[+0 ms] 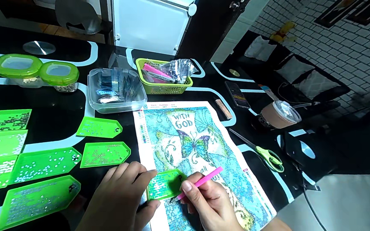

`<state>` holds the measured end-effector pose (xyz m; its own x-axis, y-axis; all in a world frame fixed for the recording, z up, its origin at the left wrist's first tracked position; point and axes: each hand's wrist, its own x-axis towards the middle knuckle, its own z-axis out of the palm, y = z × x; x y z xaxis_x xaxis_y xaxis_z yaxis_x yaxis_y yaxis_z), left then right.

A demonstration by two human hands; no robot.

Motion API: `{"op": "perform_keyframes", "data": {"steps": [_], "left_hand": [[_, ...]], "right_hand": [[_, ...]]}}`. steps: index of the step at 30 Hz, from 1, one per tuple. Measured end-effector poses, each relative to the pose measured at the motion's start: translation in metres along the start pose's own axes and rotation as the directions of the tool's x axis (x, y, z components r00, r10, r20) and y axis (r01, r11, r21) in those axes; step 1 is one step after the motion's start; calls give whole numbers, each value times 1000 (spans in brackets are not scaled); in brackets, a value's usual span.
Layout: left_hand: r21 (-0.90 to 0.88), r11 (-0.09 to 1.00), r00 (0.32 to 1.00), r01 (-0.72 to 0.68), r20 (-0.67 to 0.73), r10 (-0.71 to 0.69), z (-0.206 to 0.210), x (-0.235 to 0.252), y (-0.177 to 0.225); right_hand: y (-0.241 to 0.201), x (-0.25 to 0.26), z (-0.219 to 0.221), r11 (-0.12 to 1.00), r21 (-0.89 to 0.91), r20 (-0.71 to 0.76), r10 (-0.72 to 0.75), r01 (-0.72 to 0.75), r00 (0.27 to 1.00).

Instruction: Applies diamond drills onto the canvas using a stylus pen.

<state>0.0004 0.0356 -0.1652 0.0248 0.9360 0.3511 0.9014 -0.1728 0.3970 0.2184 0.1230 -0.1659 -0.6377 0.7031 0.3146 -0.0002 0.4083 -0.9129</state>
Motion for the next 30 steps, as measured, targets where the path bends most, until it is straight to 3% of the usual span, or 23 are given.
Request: {"op": "perform_keyframes", "data": {"steps": [20,30], "left_hand": [[11,1000,1000,-10,-23,10,2,0,-1],[4,1000,1000,1,-11,-1,2,0,-1]], "right_hand": [[-4,2,5,971,-205,83,-106,121,991],[-1,1,5,960,-217,101,-157,176,982]]}}
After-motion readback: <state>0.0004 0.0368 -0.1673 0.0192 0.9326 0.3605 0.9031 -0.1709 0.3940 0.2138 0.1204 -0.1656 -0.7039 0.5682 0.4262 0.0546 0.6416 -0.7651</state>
